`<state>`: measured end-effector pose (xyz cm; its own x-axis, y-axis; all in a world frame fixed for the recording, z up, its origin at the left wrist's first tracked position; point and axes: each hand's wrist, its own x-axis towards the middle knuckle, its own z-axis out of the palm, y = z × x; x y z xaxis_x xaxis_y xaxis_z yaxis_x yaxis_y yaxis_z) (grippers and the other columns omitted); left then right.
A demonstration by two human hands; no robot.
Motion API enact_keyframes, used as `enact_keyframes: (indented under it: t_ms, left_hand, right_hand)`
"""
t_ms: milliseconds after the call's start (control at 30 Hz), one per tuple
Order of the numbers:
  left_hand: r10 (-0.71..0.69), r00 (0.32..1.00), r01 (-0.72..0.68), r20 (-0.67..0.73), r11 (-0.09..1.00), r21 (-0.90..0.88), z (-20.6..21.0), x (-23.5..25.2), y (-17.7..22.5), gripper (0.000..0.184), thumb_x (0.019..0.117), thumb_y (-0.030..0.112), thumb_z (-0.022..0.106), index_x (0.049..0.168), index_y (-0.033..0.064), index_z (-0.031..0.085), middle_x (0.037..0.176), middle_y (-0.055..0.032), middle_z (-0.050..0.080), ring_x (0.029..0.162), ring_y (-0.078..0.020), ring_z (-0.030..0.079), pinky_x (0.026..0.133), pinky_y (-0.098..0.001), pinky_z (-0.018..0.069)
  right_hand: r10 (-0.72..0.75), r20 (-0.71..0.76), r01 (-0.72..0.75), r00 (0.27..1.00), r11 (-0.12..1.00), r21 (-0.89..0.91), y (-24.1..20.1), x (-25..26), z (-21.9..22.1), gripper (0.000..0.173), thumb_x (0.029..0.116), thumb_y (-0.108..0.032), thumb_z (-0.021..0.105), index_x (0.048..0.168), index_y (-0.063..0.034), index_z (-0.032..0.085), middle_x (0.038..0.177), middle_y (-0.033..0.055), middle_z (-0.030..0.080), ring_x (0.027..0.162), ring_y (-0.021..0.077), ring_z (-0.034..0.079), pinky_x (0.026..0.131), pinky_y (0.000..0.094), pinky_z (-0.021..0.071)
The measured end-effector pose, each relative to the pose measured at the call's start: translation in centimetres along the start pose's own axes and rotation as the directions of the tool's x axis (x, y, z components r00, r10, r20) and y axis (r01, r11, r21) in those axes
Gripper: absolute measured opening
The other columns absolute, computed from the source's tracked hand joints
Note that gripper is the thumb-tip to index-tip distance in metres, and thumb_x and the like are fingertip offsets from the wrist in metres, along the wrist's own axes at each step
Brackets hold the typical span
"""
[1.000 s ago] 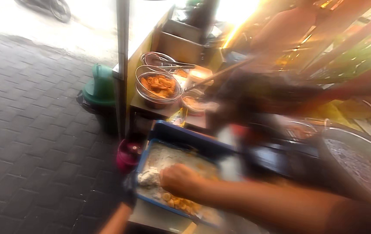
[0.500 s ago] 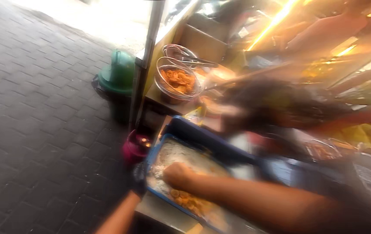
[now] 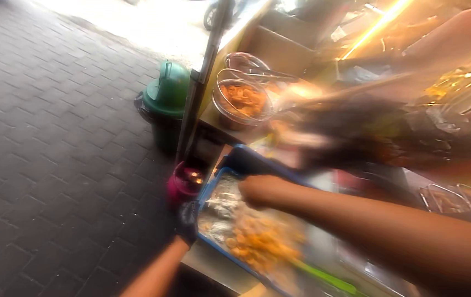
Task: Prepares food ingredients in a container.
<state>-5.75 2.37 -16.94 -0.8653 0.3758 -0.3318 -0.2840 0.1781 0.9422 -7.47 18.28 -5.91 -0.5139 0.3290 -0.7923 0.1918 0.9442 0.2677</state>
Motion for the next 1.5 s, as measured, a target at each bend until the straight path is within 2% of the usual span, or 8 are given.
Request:
enact_keyframes:
  t_ms: [500, 567, 667, 733, 1000, 1100, 1267, 1500]
  left_hand:
    - [-0.013, 0.996, 0.009, -0.083, 0.999, -0.05, 0.6, 0.2, 0.4, 0.033, 0.1011, -0.009, 0.038, 0.125, -0.0252, 0.054, 0.126, -0.0351, 0.06, 0.118, -0.0232, 0.059, 0.108, -0.0224, 0.0401]
    - [-0.006, 0.998, 0.005, -0.07, 1.0, -0.005, 0.5, 1.1, -1.5, 0.032, 0.1026, -0.007, 0.039, 0.124, -0.0231, 0.057, 0.125, -0.0323, 0.062, 0.117, -0.0213, 0.06, 0.107, -0.0225, 0.0407]
    - [0.382, 0.921, -0.378, -0.074, 0.924, 0.062, 0.2, 4.7, -11.3, 0.04, 0.1009, 0.011, 0.042, 0.114, -0.0172, 0.066, 0.112, -0.03, 0.068, 0.108, -0.0253, 0.067, 0.1, -0.0291, 0.0485]
    - [0.347, 0.937, -0.341, -0.044, 0.934, 0.105, -0.1, 5.5, -12.6, 0.042, 0.1016, 0.017, 0.042, 0.116, -0.0113, 0.069, 0.114, -0.0241, 0.07, 0.109, -0.023, 0.068, 0.101, -0.033, 0.0505]
    - [0.306, 0.951, -0.294, -0.034, 0.937, 0.19, -0.2, 4.5, -11.1, 0.044, 0.1014, 0.013, 0.038, 0.118, -0.0181, 0.064, 0.118, -0.0317, 0.066, 0.113, -0.0295, 0.065, 0.104, -0.0355, 0.0479]
    - [0.231, 0.973, -0.227, 0.004, 0.956, 0.186, -0.4, 4.8, -11.2, 0.044, 0.1062, 0.016, 0.037, 0.123, -0.0167, 0.061, 0.122, -0.0298, 0.065, 0.117, -0.0273, 0.063, 0.106, -0.0364, 0.0463]
    - [0.294, 0.956, -0.286, -0.013, 0.938, 0.195, -0.2, 5.2, -11.9, 0.046, 0.1035, 0.019, 0.041, 0.123, -0.017, 0.061, 0.12, -0.0284, 0.066, 0.113, -0.0233, 0.064, 0.103, -0.0337, 0.0479]
    - [0.289, 0.956, -0.282, -0.04, 0.95, 0.137, 0.3, 4.1, -10.5, 0.038, 0.1036, 0.016, 0.043, 0.119, -0.014, 0.062, 0.111, -0.0192, 0.067, 0.102, -0.009, 0.063, 0.095, -0.0231, 0.0496]
  right_hand:
    - [-0.15, -0.006, 0.15, 0.989, 0.987, 0.061, -4.3, 4.5, 4.1, 0.021, 0.0903, -0.006, 0.071, 0.11, 0.0017, 0.066, 0.112, 0.0222, 0.066, 0.103, 0.0416, 0.067, 0.077, 0.0625, 0.0547]
    - [-0.201, -0.011, 0.202, 0.979, 0.979, 0.03, -3.4, 3.8, 5.0, 0.014, 0.0917, -0.004, 0.067, 0.105, 0.0008, 0.068, 0.107, 0.0209, 0.067, 0.101, 0.0405, 0.067, 0.077, 0.0618, 0.0547]
    - [-0.294, -0.059, 0.293, 0.954, 0.956, -0.02, -1.1, 3.1, 6.6, 0.01, 0.0936, -0.005, 0.065, 0.103, -0.0022, 0.069, 0.1, 0.0191, 0.068, 0.096, 0.0402, 0.068, 0.075, 0.0619, 0.0549]
    - [-0.352, -0.101, 0.348, 0.931, 0.936, -0.052, 0.8, 2.8, 7.5, 0.013, 0.0976, -0.007, 0.061, 0.106, -0.005, 0.07, 0.096, 0.0173, 0.069, 0.094, 0.0388, 0.068, 0.076, 0.0602, 0.0548]
    - [-0.45, -0.294, 0.424, 0.843, 0.893, -0.152, 7.4, -0.5, 10.4, 0.024, 0.1062, -0.014, 0.05, 0.124, -0.0114, 0.066, 0.096, 0.0138, 0.07, 0.086, 0.036, 0.07, 0.072, 0.0539, 0.0549]
    - [-0.45, -0.501, 0.397, 0.74, 0.892, -0.215, 9.7, -2.3, 12.6, 0.019, 0.1017, -0.009, 0.057, 0.117, -0.0102, 0.068, 0.088, 0.012, 0.069, 0.073, 0.0324, 0.069, 0.06, 0.0482, 0.0547]
    - [-0.385, -0.846, 0.301, 0.368, 0.911, -0.283, 12.4, -3.5, 17.4, 0.015, 0.0926, -0.008, 0.064, 0.103, -0.0152, 0.073, 0.071, 0.0069, 0.063, 0.057, 0.0259, 0.064, 0.046, 0.0388, 0.0494]
    - [-0.112, -0.967, 0.318, 0.228, 0.948, -0.035, 12.2, -5.7, 19.4, 0.025, 0.1025, -0.031, 0.054, 0.104, -0.0208, 0.077, 0.072, 0.0025, 0.061, 0.063, 0.0213, 0.063, 0.052, 0.0371, 0.0508]
